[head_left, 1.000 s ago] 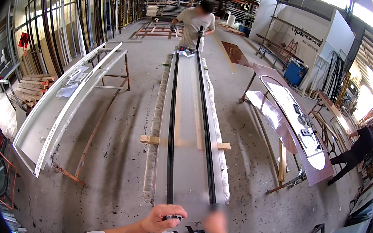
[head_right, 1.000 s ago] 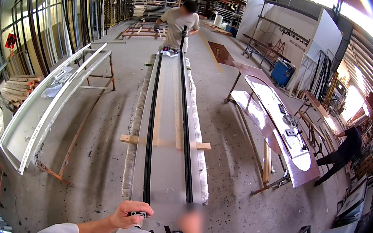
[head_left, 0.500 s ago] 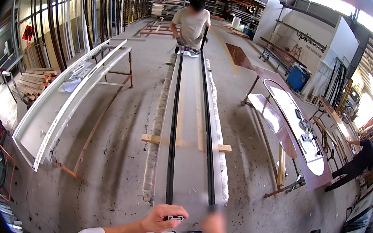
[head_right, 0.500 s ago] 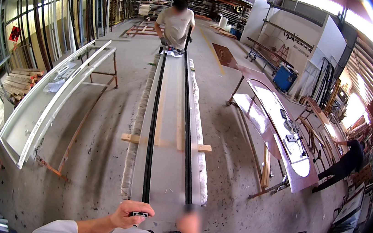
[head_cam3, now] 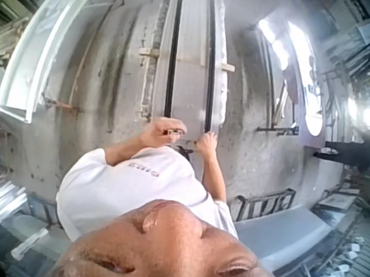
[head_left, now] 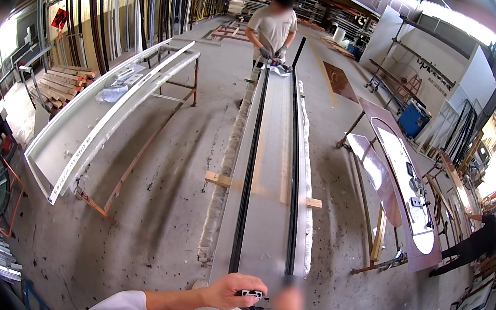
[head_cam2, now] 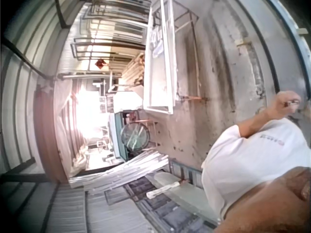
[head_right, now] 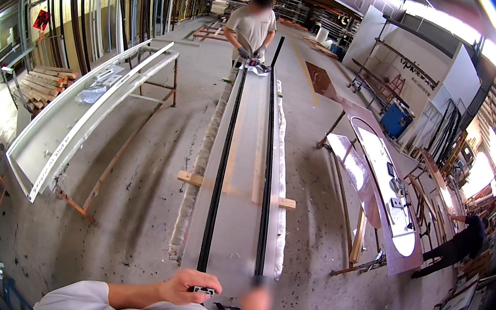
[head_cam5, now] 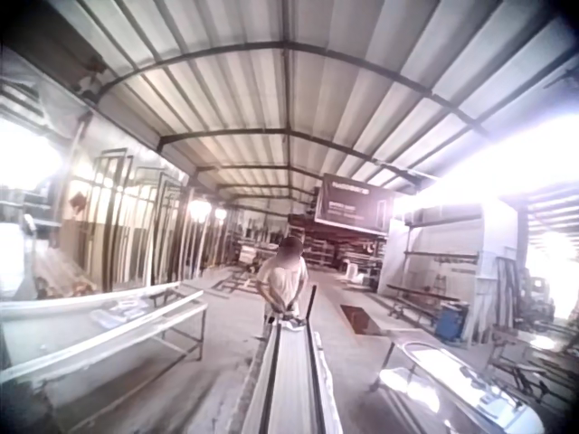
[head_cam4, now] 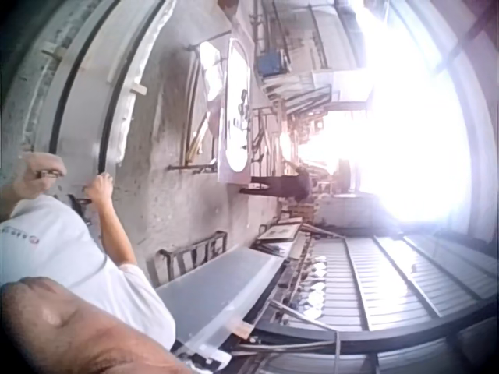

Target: The person uses a drill to secure screws into a metal frame section on a table, assists another person in positioning frame rails, and later holds a wooden guide on a tabletop.

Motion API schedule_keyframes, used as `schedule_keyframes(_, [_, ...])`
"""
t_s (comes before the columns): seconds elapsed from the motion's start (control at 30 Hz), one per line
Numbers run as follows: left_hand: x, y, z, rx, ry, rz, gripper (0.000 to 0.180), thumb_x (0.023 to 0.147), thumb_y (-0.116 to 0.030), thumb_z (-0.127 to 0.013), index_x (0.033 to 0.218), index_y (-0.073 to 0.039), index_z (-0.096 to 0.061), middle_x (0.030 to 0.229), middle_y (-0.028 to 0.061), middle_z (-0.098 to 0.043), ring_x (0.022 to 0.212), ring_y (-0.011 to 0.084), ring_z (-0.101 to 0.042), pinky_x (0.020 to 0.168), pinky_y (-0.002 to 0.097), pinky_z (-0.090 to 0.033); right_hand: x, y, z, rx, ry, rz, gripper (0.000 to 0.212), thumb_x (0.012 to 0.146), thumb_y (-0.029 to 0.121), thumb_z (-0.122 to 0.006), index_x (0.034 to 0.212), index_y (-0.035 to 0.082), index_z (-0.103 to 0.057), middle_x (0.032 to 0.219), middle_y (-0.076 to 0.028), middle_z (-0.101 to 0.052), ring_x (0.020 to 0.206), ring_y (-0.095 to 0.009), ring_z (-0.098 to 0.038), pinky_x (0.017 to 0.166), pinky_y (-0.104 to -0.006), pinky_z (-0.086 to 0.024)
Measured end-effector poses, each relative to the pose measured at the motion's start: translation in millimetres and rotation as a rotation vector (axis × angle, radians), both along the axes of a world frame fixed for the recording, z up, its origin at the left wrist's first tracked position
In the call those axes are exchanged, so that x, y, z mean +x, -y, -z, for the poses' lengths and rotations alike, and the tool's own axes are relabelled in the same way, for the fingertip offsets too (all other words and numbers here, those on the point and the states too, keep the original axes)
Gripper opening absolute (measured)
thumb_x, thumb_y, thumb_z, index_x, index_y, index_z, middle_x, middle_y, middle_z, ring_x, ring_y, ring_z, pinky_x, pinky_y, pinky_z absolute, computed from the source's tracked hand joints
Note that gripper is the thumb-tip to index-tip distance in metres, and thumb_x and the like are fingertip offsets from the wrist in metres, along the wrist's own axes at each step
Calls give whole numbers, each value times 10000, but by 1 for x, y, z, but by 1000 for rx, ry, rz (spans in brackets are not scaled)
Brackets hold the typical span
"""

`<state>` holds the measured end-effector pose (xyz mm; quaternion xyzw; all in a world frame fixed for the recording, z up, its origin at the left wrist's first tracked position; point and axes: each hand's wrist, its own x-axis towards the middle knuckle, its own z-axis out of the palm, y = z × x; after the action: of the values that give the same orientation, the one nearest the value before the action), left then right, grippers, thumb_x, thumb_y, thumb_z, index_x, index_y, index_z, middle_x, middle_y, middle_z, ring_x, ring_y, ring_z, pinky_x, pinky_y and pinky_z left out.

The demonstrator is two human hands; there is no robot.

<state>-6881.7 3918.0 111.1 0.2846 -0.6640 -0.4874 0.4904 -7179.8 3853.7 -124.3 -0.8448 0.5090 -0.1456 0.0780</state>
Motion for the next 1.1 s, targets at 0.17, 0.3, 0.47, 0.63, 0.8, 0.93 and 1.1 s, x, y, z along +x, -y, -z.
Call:
schedule_keyframes(0.17, [0,1,0,-6,-48,47,234,898,-119,-590,1088,18,-598,936,132,-613,791,251,-589,720,334,-473,8,3,-28,-22,-33,-52,90,711,115,-648,672,50,-600,602,-127,-563,508,-313,-554,467,-423,-441])
schedule_keyframes(0.3, [-1,5,2,-17,-82,123,242,899,-128,-599,1096,10,-579,921,124,-588,785,251,-570,712,338,-466,11,1,-38,-12,26,-37,83,712,116,-648,684,52,-605,609,-123,-556,516,-306,-548,469,-414,-437])
schedule_keyframes(0.47, [0,7,3,39,-94,227,276,909,-168,-623,1131,-12,-570,913,118,-563,797,252,-549,722,348,-451,5,-2,-31,189,-121,31,172,721,169,-669,793,20,-622,714,-141,-594,616,-309,-587,531,-417,-473])
schedule_keyframes(0.63, [0,9,10,18,-159,273,317,907,-218,-628,1128,0,-565,958,128,-571,873,267,-565,803,353,-462,31,1,-51,540,-500,289,735,742,333,-737,1231,-151,-479,1231,-261,-536,1171,-403,-506,977,-400,-465])
schedule_keyframes(0.8, [2,15,-2,14,-110,350,289,872,-175,-671,1098,-22,-575,927,119,-556,830,267,-565,743,356,-463,20,-18,-35,428,-430,308,592,754,279,-706,1191,-88,-546,1229,-219,-546,1187,-379,-502,1006,-399,-443])
schedule_keyframes(0.93, [23,28,-4,11,-28,358,351,789,-193,-749,1056,-8,-617,916,125,-603,792,262,-600,708,335,-484,41,-6,-32,449,-412,335,524,717,240,-742,1090,-87,-572,1208,-234,-543,1181,-385,-496,941,-425,-492])
schedule_keyframes(1.1, [8,27,-21,93,22,387,303,789,-181,-723,1015,-6,-625,921,122,-615,797,262,-596,708,351,-476,38,-24,-33,281,-310,449,344,729,133,-619,982,-98,-658,1182,-271,-518,1111,-393,-523,829,-447,-543])
